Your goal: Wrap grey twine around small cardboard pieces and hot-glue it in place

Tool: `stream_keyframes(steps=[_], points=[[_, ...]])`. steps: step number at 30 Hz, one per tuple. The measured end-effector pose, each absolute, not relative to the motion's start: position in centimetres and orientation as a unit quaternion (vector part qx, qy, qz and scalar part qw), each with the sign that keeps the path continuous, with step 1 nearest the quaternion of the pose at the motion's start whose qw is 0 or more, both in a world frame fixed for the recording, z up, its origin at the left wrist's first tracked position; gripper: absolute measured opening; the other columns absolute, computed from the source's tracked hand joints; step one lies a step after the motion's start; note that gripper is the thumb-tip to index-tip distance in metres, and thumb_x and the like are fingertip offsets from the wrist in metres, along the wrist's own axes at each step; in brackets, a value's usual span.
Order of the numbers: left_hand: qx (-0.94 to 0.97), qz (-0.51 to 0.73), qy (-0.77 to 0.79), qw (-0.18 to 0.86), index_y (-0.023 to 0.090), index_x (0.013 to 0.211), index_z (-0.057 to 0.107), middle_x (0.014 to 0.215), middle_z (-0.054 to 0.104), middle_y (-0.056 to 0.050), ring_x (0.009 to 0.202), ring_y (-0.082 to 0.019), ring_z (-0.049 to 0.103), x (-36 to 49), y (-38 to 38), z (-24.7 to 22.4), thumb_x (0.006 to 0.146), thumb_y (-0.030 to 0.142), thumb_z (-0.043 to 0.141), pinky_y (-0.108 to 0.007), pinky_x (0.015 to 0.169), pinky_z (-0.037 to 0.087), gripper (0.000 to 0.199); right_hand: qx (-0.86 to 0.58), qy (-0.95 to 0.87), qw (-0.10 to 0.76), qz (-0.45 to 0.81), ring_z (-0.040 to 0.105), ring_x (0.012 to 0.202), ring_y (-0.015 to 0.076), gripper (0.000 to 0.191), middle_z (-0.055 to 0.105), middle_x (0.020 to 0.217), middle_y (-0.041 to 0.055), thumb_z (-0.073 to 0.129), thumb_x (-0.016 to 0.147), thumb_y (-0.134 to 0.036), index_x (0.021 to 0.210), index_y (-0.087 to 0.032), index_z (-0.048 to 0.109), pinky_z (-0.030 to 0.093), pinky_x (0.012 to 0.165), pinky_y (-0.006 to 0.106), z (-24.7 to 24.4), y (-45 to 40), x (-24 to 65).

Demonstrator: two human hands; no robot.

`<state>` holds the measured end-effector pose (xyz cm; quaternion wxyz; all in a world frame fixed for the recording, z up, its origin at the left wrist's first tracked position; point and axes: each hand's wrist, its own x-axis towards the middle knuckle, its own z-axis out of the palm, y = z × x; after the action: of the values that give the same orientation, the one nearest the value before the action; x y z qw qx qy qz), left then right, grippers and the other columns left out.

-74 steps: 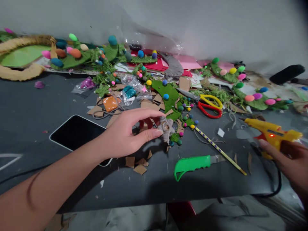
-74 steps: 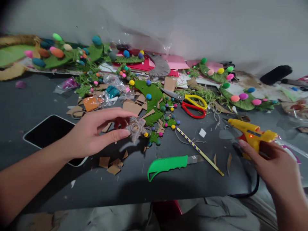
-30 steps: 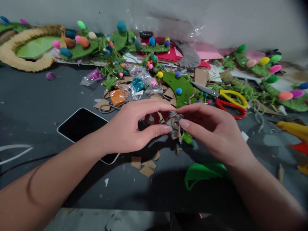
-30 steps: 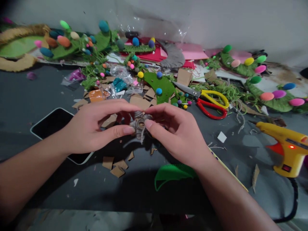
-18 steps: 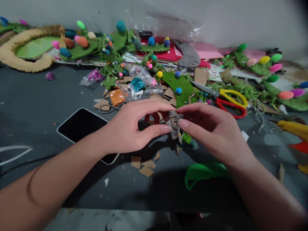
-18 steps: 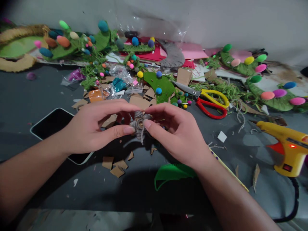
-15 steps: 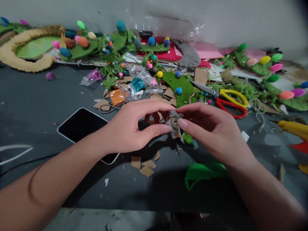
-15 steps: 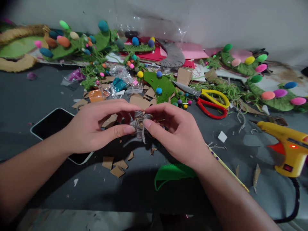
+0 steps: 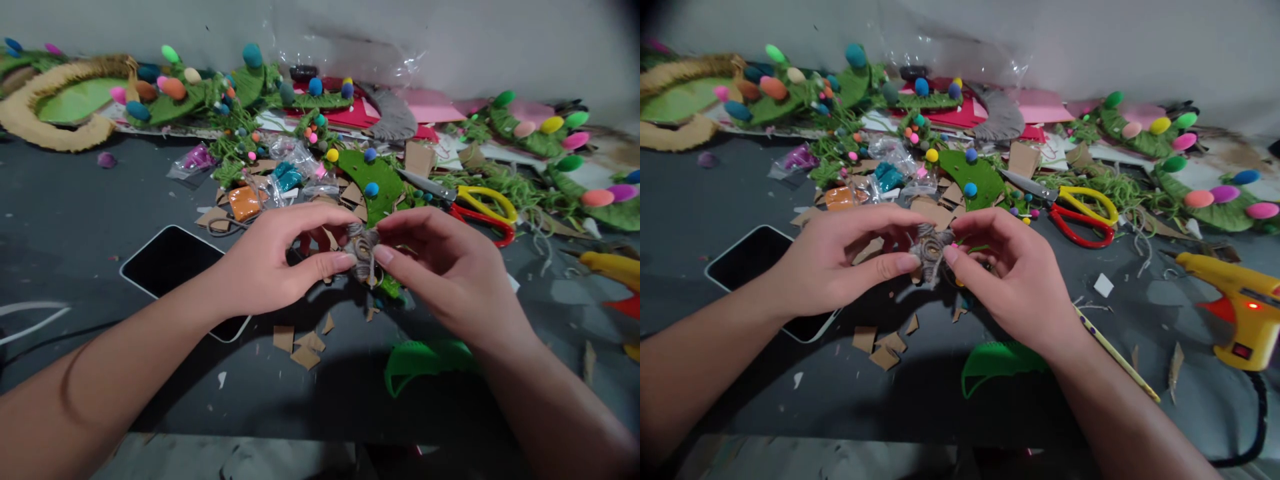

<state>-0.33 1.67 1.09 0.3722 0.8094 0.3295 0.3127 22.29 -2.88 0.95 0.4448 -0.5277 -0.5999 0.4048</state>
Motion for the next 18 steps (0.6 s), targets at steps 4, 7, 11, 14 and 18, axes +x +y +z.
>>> stream_keyframes(steps=[4, 7, 11, 14, 18], points=[[0.791, 0.318, 0.351, 0.386, 0.026, 0.118, 0.071, 0.103, 0.075, -0.001, 0.08, -0.015, 0.068, -0.32, 1.7, 1.03, 0.093, 0.035, 0.072, -0.026, 0.072, 0.056, 0.026, -0.531, -0.608, 0.441, 0.391, 0.073, 0.089, 0.0187, 0.017, 0.075, 0.102, 0.0037, 0.078, 0.087, -0.029, 0.103, -0.025, 0.072, 0.065, 0.073, 0.029, 1.02, -2.89, 22.55], [0.783, 0.322, 0.352, 0.4, 0.025, 0.118, 0.071, 0.101, 0.075, -0.001, 0.079, -0.014, 0.067, -0.28, 1.72, 0.99, 0.094, 0.035, 0.072, -0.024, 0.069, 0.056, 0.026, -0.547, -0.61, 0.442, 0.365, 0.072, 0.083, 0.0183, 0.013, 0.075, 0.097, 0.0028, 0.076, 0.089, -0.029, 0.102, -0.026, 0.073, 0.063, 0.068, 0.03, 1.1, -2.78, 22.8], [0.776, 0.324, 0.353, 0.41, 0.023, 0.117, 0.072, 0.098, 0.075, -0.001, 0.077, -0.013, 0.068, -0.21, 1.75, 1.03, 0.093, 0.034, 0.073, -0.022, 0.066, 0.056, 0.026, -0.556, -0.615, 0.435, 0.352, 0.069, 0.075, 0.0159, 0.005, 0.074, 0.089, 0.0017, 0.071, 0.093, -0.029, 0.097, -0.027, 0.074, 0.058, 0.064, 0.029, 1.11, -2.6, 22.99], [0.769, 0.326, 0.36, 0.416, 0.022, 0.115, 0.072, 0.099, 0.075, -0.001, 0.077, -0.012, 0.068, -0.26, 1.79, 1.03, 0.092, 0.035, 0.074, -0.022, 0.065, 0.055, 0.027, -0.562, -0.594, 0.439, 0.373, 0.063, 0.067, 0.0144, 0.01, 0.067, 0.08, 0.001, 0.064, 0.098, -0.032, 0.093, -0.027, 0.071, 0.051, 0.056, 0.027, 0.95, -2.43, 22.99], [0.766, 0.322, 0.361, 0.423, 0.024, 0.115, 0.072, 0.099, 0.076, -0.001, 0.076, -0.013, 0.068, -0.37, 1.84, 0.97, 0.091, 0.037, 0.074, -0.023, 0.064, 0.055, 0.027, -0.566, -0.592, 0.432, 0.377, 0.053, 0.058, 0.0128, 0.031, 0.053, 0.068, -0.0008, 0.054, 0.103, -0.041, 0.077, -0.024, 0.058, 0.043, 0.049, 0.028, 0.69, -2.3, 23.07]])
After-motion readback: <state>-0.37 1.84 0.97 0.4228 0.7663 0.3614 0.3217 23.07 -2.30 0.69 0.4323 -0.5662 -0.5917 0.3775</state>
